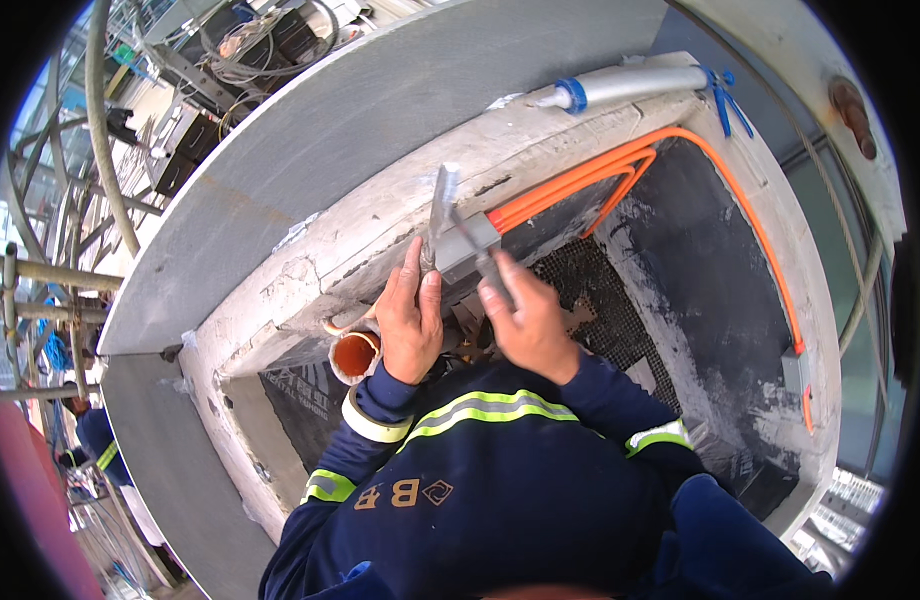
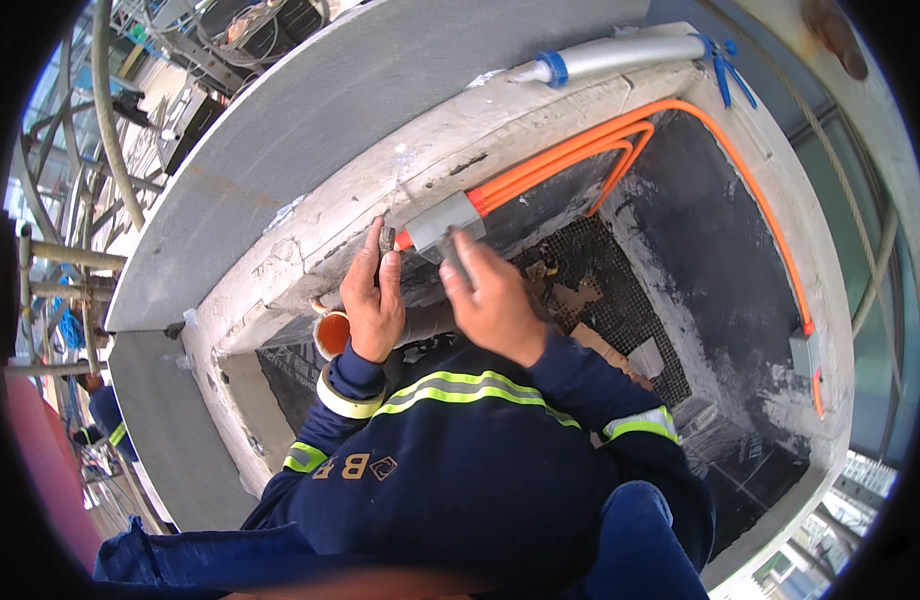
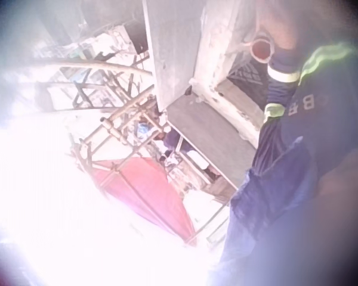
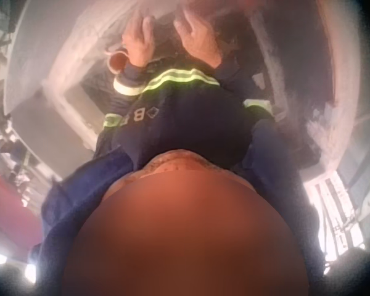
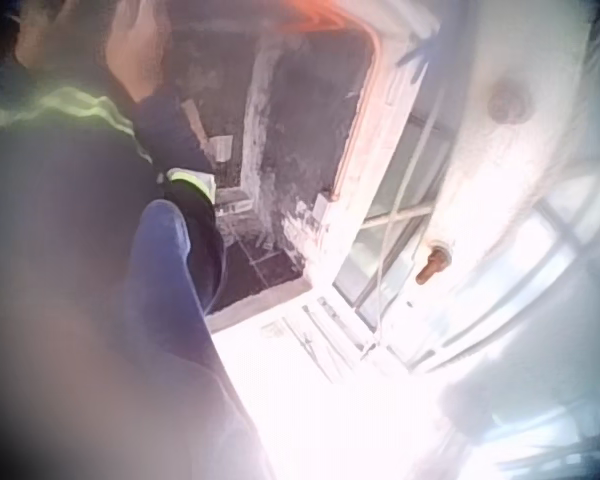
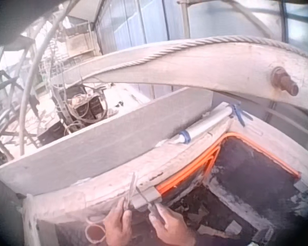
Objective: The person applies a bead of sealant along a curved concrete edge using a caulking gun, then smooths and shapes the bead with a putty knife. The person works along the edge, occasionally switching tools and repositioning to reach different sections.
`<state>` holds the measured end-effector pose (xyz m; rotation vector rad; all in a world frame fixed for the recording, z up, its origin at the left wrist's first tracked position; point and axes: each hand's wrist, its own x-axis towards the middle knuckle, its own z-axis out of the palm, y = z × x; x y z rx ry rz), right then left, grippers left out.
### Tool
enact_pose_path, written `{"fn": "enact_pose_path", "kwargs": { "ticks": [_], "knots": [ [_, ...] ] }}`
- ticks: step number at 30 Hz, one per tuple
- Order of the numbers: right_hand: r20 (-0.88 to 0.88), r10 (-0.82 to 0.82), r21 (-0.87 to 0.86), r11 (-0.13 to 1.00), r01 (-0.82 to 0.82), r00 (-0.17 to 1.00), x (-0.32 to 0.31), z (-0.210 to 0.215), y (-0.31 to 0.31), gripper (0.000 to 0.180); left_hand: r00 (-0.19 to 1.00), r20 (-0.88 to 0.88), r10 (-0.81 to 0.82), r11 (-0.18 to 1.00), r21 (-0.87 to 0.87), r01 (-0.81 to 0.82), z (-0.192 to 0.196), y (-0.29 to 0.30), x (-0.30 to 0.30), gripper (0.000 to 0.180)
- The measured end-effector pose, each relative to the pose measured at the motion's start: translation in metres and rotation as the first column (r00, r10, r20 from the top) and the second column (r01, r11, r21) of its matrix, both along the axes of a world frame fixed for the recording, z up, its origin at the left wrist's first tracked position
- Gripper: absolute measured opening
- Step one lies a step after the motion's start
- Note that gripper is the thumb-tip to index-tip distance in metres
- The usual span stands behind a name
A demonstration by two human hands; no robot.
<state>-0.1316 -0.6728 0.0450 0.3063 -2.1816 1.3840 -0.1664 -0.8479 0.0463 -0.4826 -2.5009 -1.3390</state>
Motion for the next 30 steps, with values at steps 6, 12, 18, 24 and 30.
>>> {"fn": "enact_pose_path", "kwargs": {
  "ticks": [6, 12, 18, 24, 30],
  "knots": [
    [0.186, 0.597, -0.958, 0.286, 0.01, 0.78, -0.011, -0.012, 0.052, 0.063, 1.0, 0.004, 0.013, 0.995, 0.104, -0.013, -0.009, 0.002, 0.008, 0.043],
    [-0.004, 0.809, -1.0, 0.013, -0.024, 0.588, -0.005, -0.016, 0.014, 0.064, 0.891, 0.251, -0.378, 0.901, 0.323, 0.29, -0.011, 0.008, 0.015, 0.045],
    [0.22, 0.892, -0.779, 0.405, -0.479, 0.396, 0.026, 0.025, 0.028, 0.052, 0.921, 0.25, -0.298, 0.945, 0.213, 0.248, -0.012, 0.009, 0.015, 0.045],
    [0.323, 0.296, -0.531, 0.843, -0.087, 0.899, 0.016, 0.06, 0.058, 0.044, 0.991, -0.017, 0.135, 0.923, 0.365, -0.119, -0.014, -0.024, -0.002, 0.048],
    [0.353, 0.36, -0.394, 0.894, -0.212, 0.864, 0.009, 0.055, 0.012, 0.033, 0.967, -0.022, 0.252, 0.931, 0.279, -0.237, -0.005, -0.036, 0.002, 0.054]
  ]
}}
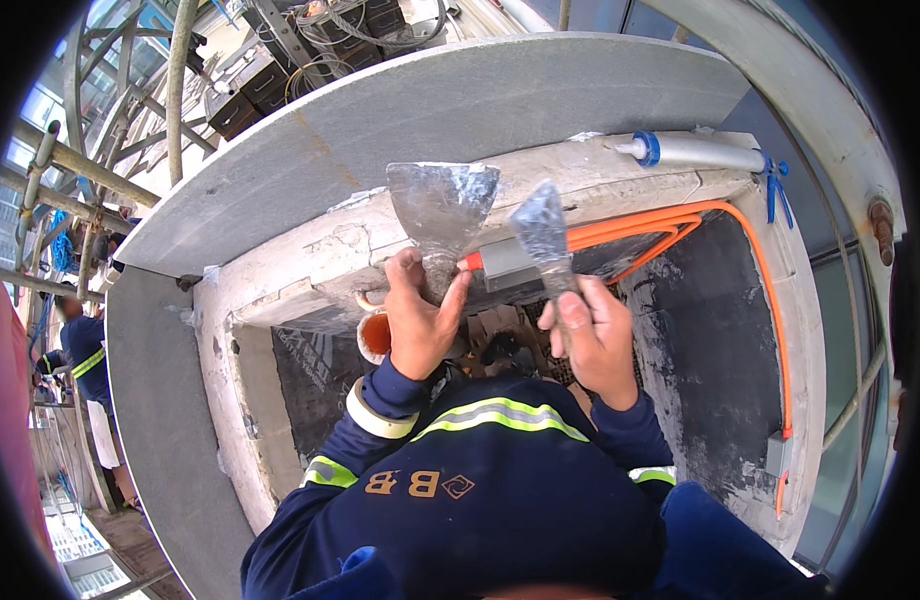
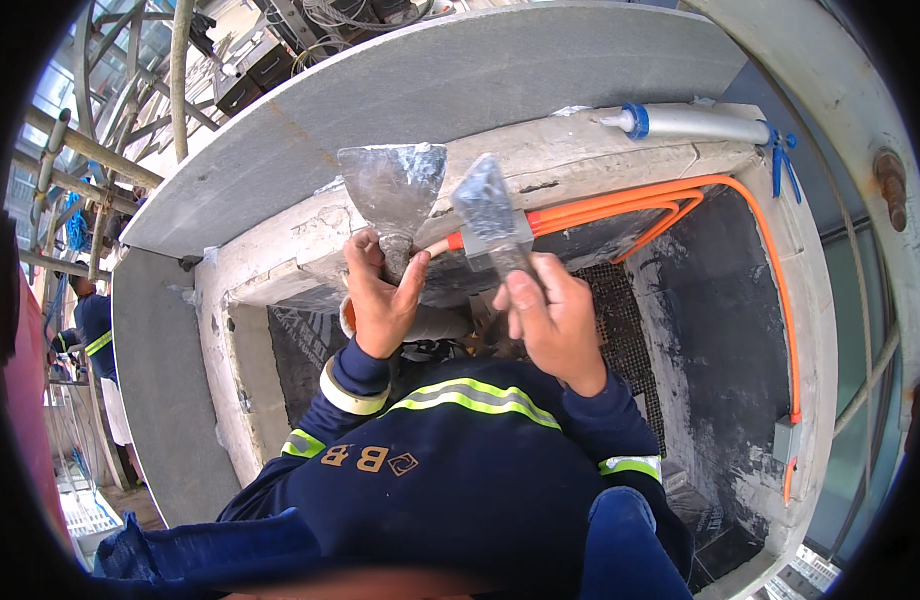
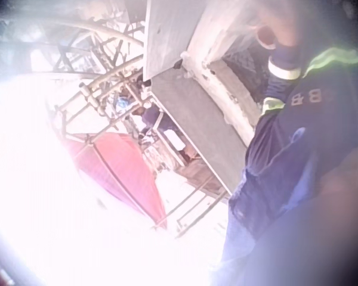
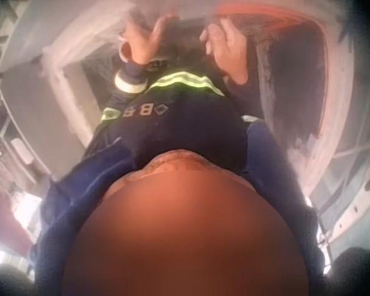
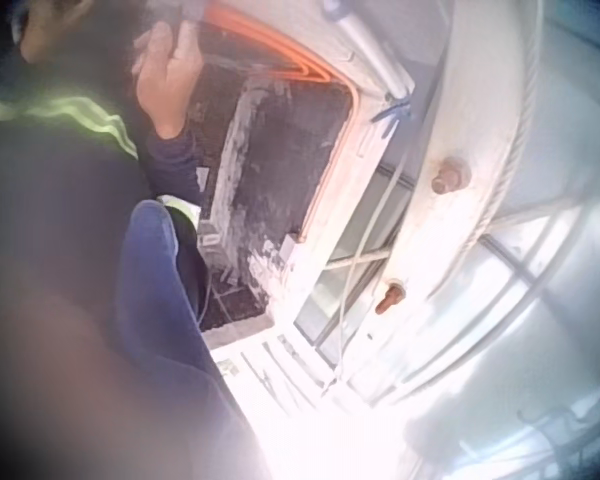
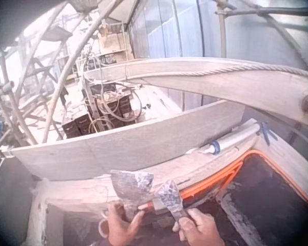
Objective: The person applies a bead of sealant along a curved concrete edge using a caulking gun, then smooths and shapes the bead with a putty knife. The person works along the edge, occasionally switching tools and repositioning to reach different sections.
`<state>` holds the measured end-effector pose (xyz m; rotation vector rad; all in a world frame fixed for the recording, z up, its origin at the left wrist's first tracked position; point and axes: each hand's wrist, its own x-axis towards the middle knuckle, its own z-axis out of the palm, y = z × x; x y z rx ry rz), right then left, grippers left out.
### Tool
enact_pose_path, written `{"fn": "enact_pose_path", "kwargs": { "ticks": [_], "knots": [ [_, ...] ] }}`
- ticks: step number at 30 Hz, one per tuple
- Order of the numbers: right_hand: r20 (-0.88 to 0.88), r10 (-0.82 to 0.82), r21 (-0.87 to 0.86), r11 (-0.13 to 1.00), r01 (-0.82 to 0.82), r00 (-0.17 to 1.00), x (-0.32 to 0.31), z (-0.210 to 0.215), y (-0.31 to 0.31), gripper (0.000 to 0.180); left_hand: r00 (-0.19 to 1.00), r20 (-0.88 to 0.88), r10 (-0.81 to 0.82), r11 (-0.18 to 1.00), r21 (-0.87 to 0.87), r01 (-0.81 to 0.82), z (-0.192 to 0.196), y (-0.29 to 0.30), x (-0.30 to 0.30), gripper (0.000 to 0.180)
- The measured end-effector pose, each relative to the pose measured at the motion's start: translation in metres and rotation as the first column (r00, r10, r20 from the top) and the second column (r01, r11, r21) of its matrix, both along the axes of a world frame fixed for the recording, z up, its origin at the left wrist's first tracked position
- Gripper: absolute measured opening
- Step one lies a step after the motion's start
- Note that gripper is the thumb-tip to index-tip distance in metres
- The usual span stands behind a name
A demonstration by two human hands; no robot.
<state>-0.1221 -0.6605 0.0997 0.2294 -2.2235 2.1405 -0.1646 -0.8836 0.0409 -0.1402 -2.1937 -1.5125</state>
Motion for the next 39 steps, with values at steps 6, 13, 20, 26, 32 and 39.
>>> {"fn": "enact_pose_path", "kwargs": {
  "ticks": [6, 13, 20, 26, 32, 39],
  "knots": [
    [0.053, 0.065, -0.001, 0.998, -0.065, 0.996, -0.017, -0.002, -0.021, 0.032, 0.993, -0.11, 0.046, 0.975, -0.212, -0.068, 0.011, 0.002, 0.015, 0.052],
    [0.04, 0.219, 0.023, 0.975, -0.22, 0.975, -0.018, 0.012, -0.054, 0.03, 0.97, -0.241, 0.0, 0.938, -0.337, -0.084, 0.003, -0.009, 0.027, 0.049],
    [-0.16, 0.278, 0.208, 0.948, -0.243, 0.947, -0.025, 0.035, -0.049, 0.042, 0.982, -0.136, 0.131, 0.968, -0.195, -0.156, -0.009, -0.039, 0.045, 0.047],
    [-0.151, 0.197, 0.634, 0.771, -0.058, 0.969, -0.102, 0.0, -0.067, 0.045, 0.898, 0.041, 0.437, 0.89, 0.123, -0.439, -0.009, -0.129, 0.082, 0.04],
    [-0.202, 0.313, 0.794, 0.608, -0.032, 0.928, -0.125, -0.06, -0.147, 0.05, 0.739, 0.099, 0.667, 0.712, 0.207, -0.671, -0.021, -0.193, 0.129, 0.038],
    [-0.255, 0.294, 0.843, 0.534, 0.063, 0.921, -0.129, -0.081, -0.182, 0.052, 0.631, 0.197, 0.75, 0.577, 0.27, -0.771, -0.047, -0.226, 0.158, 0.044]
  ]
}}
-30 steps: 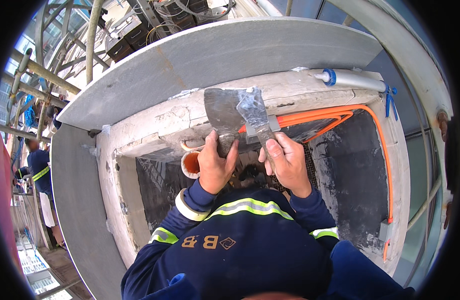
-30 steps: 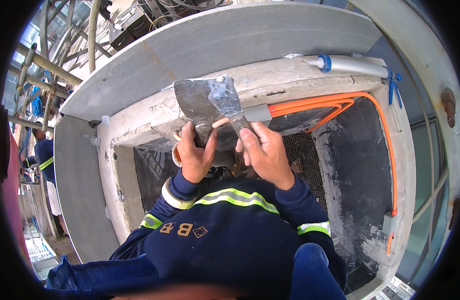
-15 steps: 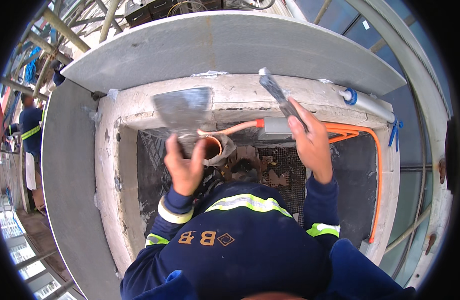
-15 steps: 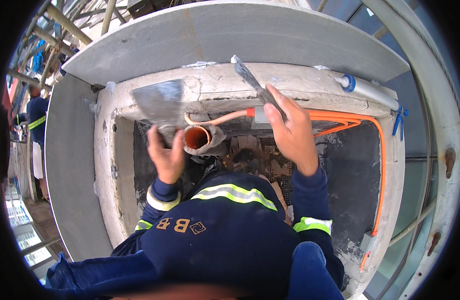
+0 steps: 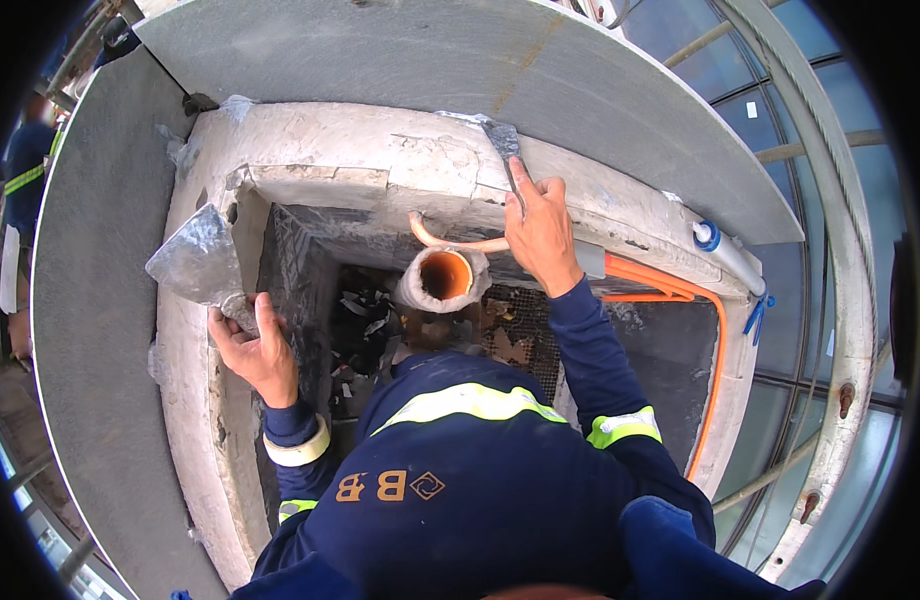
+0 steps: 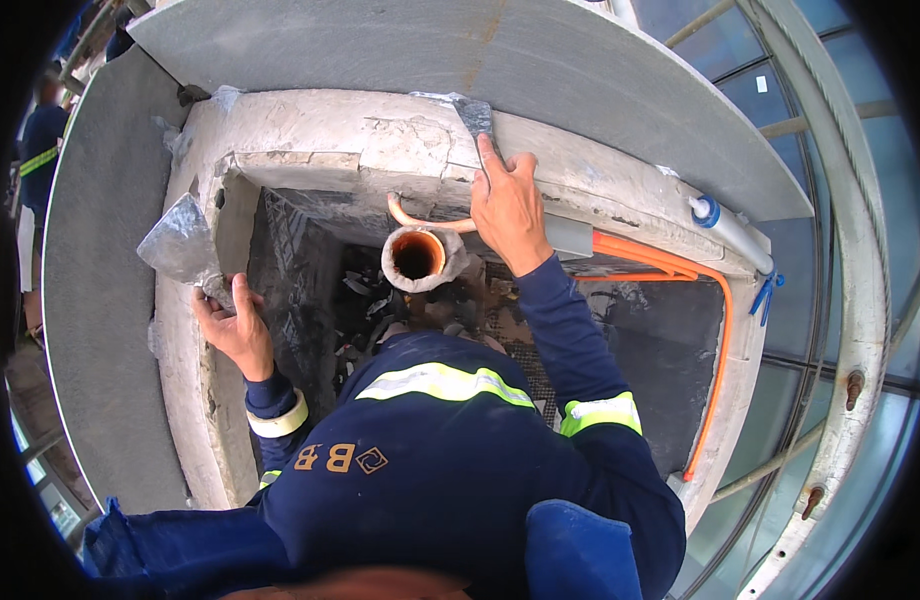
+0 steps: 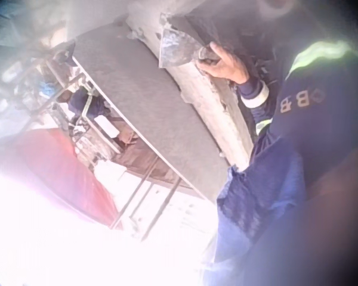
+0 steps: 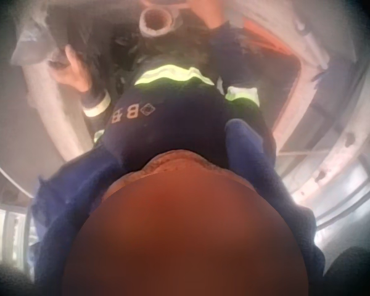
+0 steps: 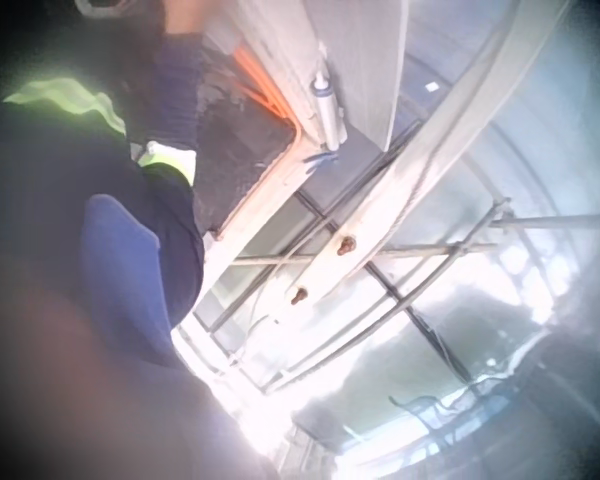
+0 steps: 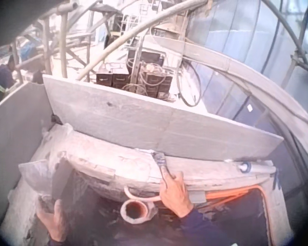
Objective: The person applies a bead of sealant along a curved concrete edge using a caulking gun, then smooths and shapes the bead with a putty knife. The person works along the edge, occasionally switching tools and repositioning to reach different sections.
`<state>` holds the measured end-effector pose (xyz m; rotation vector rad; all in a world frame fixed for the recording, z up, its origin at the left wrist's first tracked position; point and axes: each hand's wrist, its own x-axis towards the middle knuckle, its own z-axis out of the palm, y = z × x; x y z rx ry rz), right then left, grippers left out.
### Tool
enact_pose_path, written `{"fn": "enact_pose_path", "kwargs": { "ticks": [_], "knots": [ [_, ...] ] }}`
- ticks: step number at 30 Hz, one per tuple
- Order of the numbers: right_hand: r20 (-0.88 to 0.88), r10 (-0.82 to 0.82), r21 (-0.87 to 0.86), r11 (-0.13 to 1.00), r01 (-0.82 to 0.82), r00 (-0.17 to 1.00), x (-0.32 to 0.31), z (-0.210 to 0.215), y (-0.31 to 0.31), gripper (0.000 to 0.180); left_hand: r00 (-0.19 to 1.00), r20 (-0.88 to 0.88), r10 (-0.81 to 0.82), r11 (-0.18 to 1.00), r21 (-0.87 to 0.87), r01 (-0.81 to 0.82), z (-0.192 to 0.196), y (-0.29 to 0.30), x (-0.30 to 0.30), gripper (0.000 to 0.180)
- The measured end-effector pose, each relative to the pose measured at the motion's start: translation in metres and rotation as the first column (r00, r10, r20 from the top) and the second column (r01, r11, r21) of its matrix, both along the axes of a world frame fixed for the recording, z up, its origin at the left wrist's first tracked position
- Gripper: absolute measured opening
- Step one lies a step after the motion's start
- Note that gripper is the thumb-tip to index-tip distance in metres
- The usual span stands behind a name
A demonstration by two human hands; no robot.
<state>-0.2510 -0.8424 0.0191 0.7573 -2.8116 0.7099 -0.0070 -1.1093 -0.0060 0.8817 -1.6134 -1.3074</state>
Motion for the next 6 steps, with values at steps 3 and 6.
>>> {"fn": "enact_pose_path", "kwargs": {
  "ticks": [3, 6],
  "knots": [
    [0.01, -0.011, 0.023, 1.0, 0.011, 1.0, -0.001, -0.003, -0.005, 0.053, 0.997, 0.055, -0.056, 0.998, 0.01, 0.055, -0.009, -0.006, 0.003, 0.046],
    [-0.005, -0.015, 0.043, 0.999, 0.015, 1.0, -0.004, -0.008, -0.012, 0.053, 0.991, 0.042, -0.124, 0.991, 0.057, 0.122, -0.018, -0.012, 0.0, 0.049]
  ]
}}
